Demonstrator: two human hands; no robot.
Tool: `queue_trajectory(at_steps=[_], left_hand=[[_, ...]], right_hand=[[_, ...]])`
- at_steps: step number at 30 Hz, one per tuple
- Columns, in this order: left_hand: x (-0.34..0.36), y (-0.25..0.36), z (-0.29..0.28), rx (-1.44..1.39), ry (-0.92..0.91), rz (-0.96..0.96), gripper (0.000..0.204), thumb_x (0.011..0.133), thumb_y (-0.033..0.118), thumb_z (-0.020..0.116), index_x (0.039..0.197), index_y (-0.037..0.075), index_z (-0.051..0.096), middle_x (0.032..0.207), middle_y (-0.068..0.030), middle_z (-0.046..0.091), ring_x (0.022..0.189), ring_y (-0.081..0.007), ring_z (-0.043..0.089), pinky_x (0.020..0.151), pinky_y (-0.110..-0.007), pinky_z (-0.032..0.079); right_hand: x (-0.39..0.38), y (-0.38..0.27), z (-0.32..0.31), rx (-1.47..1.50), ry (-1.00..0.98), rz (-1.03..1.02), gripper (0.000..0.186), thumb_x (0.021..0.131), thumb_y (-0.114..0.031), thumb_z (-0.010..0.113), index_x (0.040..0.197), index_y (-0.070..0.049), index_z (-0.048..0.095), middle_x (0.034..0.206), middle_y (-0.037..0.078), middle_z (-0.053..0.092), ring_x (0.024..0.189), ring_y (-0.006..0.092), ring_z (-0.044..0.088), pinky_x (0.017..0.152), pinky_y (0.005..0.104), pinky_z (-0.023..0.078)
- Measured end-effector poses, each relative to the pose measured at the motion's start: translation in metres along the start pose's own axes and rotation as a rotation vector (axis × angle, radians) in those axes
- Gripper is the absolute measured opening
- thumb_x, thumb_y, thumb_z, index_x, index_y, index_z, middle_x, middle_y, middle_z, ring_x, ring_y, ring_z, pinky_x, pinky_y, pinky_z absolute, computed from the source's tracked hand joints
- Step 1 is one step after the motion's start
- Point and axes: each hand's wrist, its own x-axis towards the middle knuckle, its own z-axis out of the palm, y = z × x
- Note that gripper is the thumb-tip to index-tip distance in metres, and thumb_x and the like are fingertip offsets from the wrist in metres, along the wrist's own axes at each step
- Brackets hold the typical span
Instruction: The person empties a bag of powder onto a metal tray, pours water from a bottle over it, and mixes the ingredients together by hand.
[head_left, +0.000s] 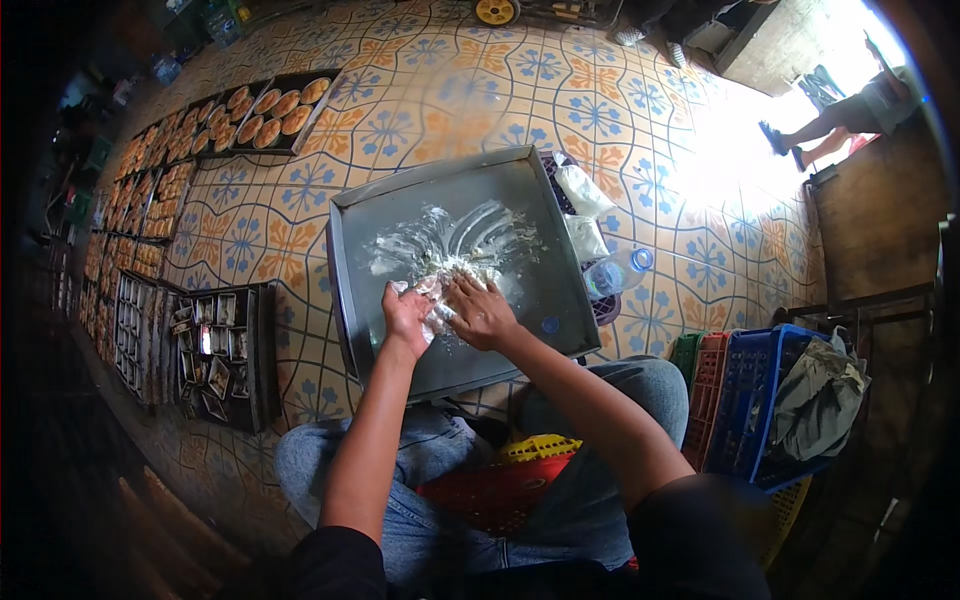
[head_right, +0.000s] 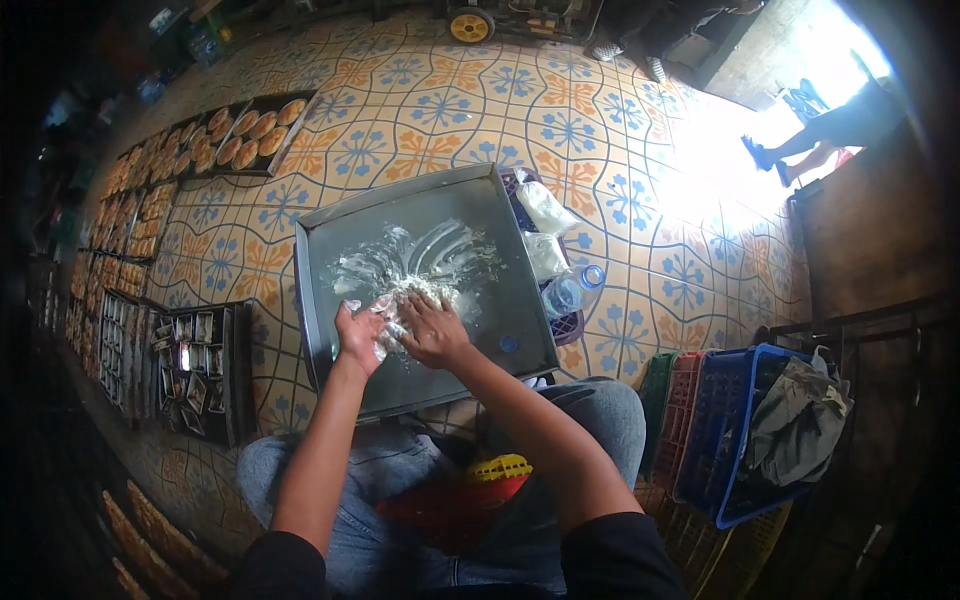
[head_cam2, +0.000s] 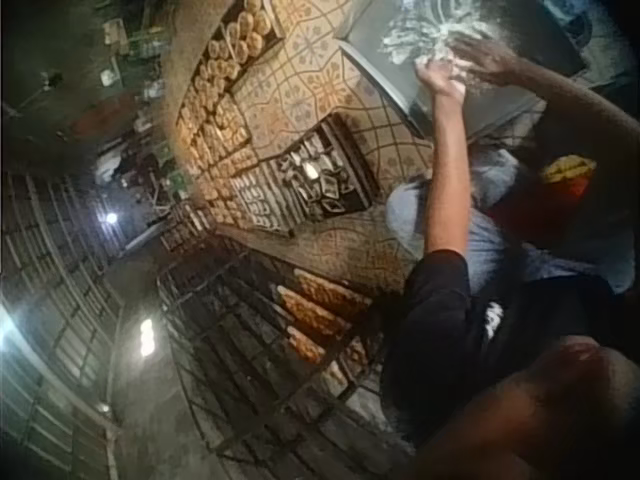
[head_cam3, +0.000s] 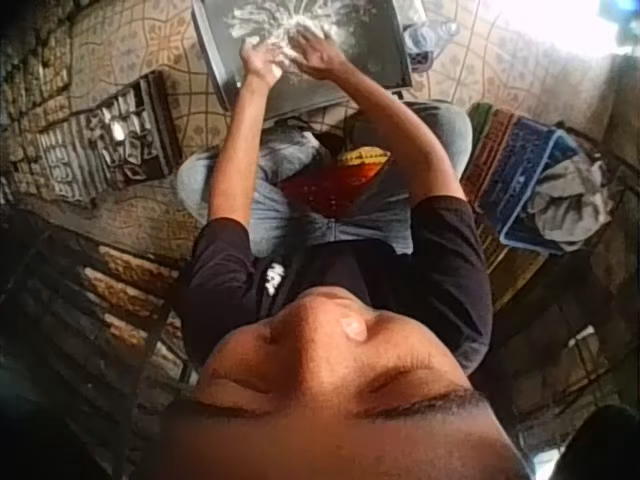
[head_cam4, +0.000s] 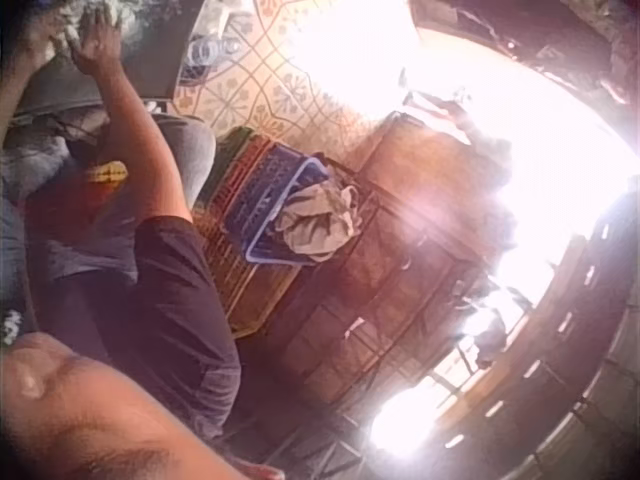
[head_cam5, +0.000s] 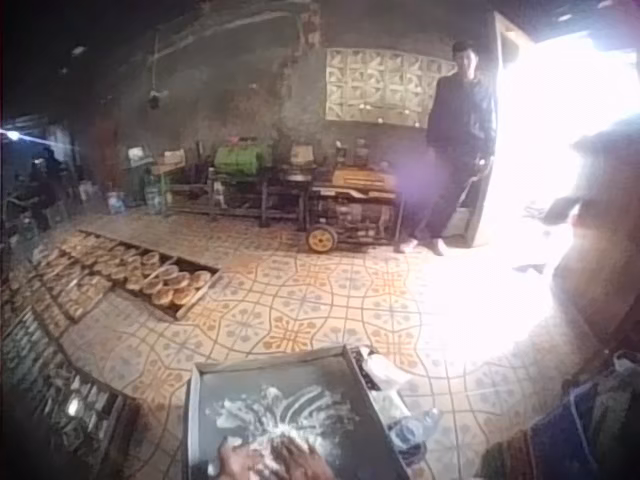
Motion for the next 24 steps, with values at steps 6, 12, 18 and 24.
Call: queue_trajectory(at_steps=[6, 12, 18, 24], left_hand=[[-0.01, 0.012, 0.005, -0.052, -0.038, -0.01, 0.089, 0.098, 0.065, 0.012, 0.139, -0.002, 0.054, 0.13, -0.017, 0.066, 0.112, -0.0286, 0.066, 0.101, -0.045, 0.05], [0.036, -0.046, -0.032, -0.156, 0.153, 0.129, 0.052, 0.101, 0.054, 0.031, 0.112, 0.013, 0.062, 0.096, -0.004, 0.067, 0.082, -0.0171, 0.062, 0.07, -0.036, 0.053], [0.051, -0.046, -0.055, 0.149, 0.124, 0.169, 0.079, 0.101, 0.067, 0.014, 0.12, 0.01, 0.066, 0.102, -0.0059, 0.071, 0.089, -0.0178, 0.064, 0.077, -0.038, 0.051], [0.017, -0.016, -0.002, -0.168, -0.057, 0.064, 0.078, 0.1, 0.067, 0.017, 0.118, 0.009, 0.066, 0.098, -0.0042, 0.071, 0.09, -0.0179, 0.067, 0.08, -0.036, 0.053]], right_hand=[[0.009, 0.006, -0.017, 0.007, 0.003, 0.1, 0.072, 0.096, -0.049, 0.043, 0.149, -0.001, 0.044, 0.158, 0.021, 0.039, 0.15, 0.0345, 0.03, 0.122, 0.0576, 0.019], [-0.002, -0.011, -0.017, 0.089, 0.065, -0.042, 0.058, 0.093, -0.045, 0.05, 0.142, -0.014, 0.054, 0.155, 0.016, 0.045, 0.147, 0.0374, 0.035, 0.117, 0.0594, 0.025], [-0.005, -0.034, -0.019, 0.123, 0.047, -0.04, 0.064, 0.09, -0.039, 0.053, 0.145, -0.009, 0.05, 0.152, 0.022, 0.046, 0.145, 0.0408, 0.037, 0.119, 0.0628, 0.018], [-0.006, -0.032, -0.02, 0.141, 0.098, -0.187, 0.072, 0.085, -0.046, 0.051, 0.144, -0.005, 0.049, 0.151, 0.026, 0.045, 0.142, 0.0471, 0.038, 0.115, 0.0676, 0.02]])
